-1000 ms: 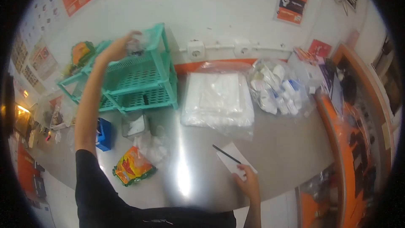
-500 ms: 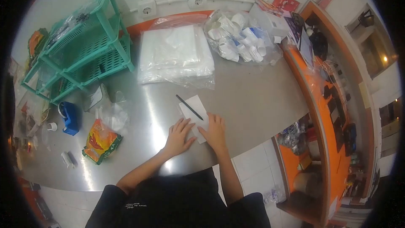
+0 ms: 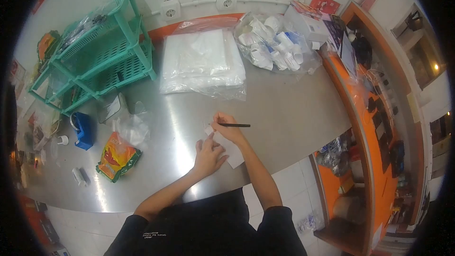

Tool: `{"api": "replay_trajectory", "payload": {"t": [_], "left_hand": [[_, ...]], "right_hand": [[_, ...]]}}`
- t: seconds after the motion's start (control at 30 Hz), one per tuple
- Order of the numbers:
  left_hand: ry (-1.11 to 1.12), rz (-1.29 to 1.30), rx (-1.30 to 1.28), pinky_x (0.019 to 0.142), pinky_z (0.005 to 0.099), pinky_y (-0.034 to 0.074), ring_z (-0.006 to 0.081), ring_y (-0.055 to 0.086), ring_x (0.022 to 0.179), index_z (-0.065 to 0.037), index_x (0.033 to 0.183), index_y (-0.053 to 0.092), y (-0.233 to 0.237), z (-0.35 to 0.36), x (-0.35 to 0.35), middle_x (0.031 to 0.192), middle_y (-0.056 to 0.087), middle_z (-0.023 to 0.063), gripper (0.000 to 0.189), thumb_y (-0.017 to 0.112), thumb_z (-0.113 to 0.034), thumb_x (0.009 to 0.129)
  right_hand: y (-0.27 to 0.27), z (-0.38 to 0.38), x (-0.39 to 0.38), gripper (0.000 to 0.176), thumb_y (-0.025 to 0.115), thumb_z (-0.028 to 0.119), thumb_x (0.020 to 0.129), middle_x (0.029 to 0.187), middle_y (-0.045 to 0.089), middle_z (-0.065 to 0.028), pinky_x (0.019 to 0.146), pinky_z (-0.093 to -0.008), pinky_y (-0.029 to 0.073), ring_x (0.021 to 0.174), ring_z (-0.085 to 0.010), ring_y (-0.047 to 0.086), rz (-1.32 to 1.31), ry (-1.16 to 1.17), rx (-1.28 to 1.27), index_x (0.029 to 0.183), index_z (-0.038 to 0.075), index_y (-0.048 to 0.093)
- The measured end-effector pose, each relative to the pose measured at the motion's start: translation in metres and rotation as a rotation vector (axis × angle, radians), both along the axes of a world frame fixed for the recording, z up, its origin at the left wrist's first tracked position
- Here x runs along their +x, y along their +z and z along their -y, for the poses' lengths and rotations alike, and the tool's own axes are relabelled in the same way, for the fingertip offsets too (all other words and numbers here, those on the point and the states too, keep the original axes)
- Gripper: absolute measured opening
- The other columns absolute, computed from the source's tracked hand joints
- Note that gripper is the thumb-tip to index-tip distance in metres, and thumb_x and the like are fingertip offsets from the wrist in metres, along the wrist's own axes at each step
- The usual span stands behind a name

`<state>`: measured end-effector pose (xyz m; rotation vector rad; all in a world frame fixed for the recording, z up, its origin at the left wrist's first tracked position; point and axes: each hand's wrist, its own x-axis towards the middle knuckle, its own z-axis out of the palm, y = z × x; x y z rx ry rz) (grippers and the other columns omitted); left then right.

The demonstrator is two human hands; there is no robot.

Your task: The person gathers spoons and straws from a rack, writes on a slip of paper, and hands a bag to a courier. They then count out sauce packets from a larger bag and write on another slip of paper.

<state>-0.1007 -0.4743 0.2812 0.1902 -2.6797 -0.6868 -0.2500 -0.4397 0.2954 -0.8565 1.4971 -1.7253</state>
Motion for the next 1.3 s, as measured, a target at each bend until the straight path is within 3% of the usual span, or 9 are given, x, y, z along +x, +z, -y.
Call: {"api": "replay_trajectory", "payload": {"t": [0.1,0.2,0.3,0.4,0.6,1.03,1.17,1.23,1.3], "left_hand": [[-0.016,-0.060,0.077,0.086,0.0508,0.025,0.0351,0.031,0.115,-0.012,0.084,0.055,-0.004,0.005,-0.007,0.109,0.043,0.0111,0.026,0.064,-0.030,0.069],[0.041,-0.037,0.060,0.087,0.0505,0.024,0.0366,0.029,0.116,-0.013,0.084,0.053,0.006,0.004,-0.007,0.113,0.041,0.0118,0.029,0.065,-0.034,0.067],[0.062,0.011,0.001,0.088,0.0493,0.023,0.0357,0.026,0.118,-0.014,0.084,0.052,0.010,0.005,-0.008,0.115,0.040,0.0115,0.032,0.064,-0.037,0.066],[0.061,0.038,0.008,0.088,0.0488,0.023,0.0357,0.024,0.119,-0.014,0.085,0.052,0.009,0.004,-0.009,0.116,0.040,0.0114,0.033,0.064,-0.038,0.066],[0.055,0.053,0.023,0.087,0.0491,0.023,0.0363,0.023,0.119,-0.014,0.085,0.053,0.010,0.004,-0.010,0.116,0.040,0.0120,0.032,0.064,-0.038,0.066],[0.064,0.084,0.018,0.084,0.0499,0.025,0.0360,0.023,0.119,-0.015,0.086,0.053,0.009,0.004,-0.007,0.117,0.039,0.0115,0.034,0.062,-0.041,0.067],[0.072,0.049,0.055,0.082,0.0530,0.025,0.0364,0.022,0.120,-0.015,0.087,0.052,0.005,0.005,-0.006,0.119,0.037,0.0109,0.035,0.062,-0.042,0.068],[0.057,0.039,0.078,0.082,0.0556,0.025,0.0362,0.022,0.121,-0.015,0.090,0.051,-0.002,0.004,-0.006,0.120,0.037,0.0110,0.035,0.062,-0.041,0.068],[0.067,0.050,0.099,0.081,0.0579,0.025,0.0355,0.021,0.122,-0.015,0.092,0.049,-0.003,0.005,-0.003,0.120,0.037,0.0113,0.036,0.062,-0.040,0.069]], "right_hand": [[-0.006,0.010,-0.005,0.009,0.056,0.008,0.076,0.053,0.048,-0.0002,0.048,-0.0216,0.036,0.050,-0.0061,0.043,0.019,-0.074,0.111,0.071,0.003,0.051],[-0.015,0.016,-0.011,0.013,0.057,0.008,0.076,0.055,0.048,0.0009,0.045,-0.0202,0.033,0.050,-0.0039,0.041,-0.246,-0.016,0.141,0.065,0.002,0.051],[-0.016,0.015,-0.012,0.024,0.060,0.012,0.073,0.048,0.044,0.0003,0.041,-0.0234,0.029,0.046,-0.0040,0.035,-0.489,-0.112,0.266,0.055,0.002,0.047],[-0.019,0.017,-0.010,0.029,0.062,0.013,0.071,0.043,0.039,-0.0014,0.039,-0.0262,0.026,0.043,-0.0059,0.030,-0.551,-0.152,0.219,0.052,0.001,0.043],[-0.015,0.016,-0.008,0.026,0.057,0.015,0.072,0.045,0.039,-0.0066,0.040,-0.0293,0.028,0.042,-0.0115,0.032,-0.574,-0.116,0.235,0.055,0.002,0.043],[-0.023,0.017,-0.010,0.027,0.058,0.013,0.072,0.044,0.037,-0.0068,0.040,-0.0287,0.028,0.042,-0.0106,0.031,-0.589,-0.205,0.214,0.054,0.001,0.042],[-0.029,0.016,-0.016,0.028,0.057,0.014,0.076,0.045,0.041,-0.0014,0.040,-0.0275,0.029,0.043,-0.0077,0.036,-0.416,-0.386,0.060,0.054,0.002,0.047],[-0.032,0.014,-0.022,0.029,0.055,0.016,0.079,0.047,0.043,0.0008,0.042,-0.0265,0.030,0.047,-0.0056,0.040,-0.062,-0.398,0.059,0.054,0.003,0.050],[0.008,0.007,-0.020,0.033,0.054,0.021,0.079,0.045,0.044,-0.0027,0.042,-0.0284,0.033,0.044,-0.0107,0.041,-0.261,-0.228,0.429,0.053,0.002,0.047]]}}
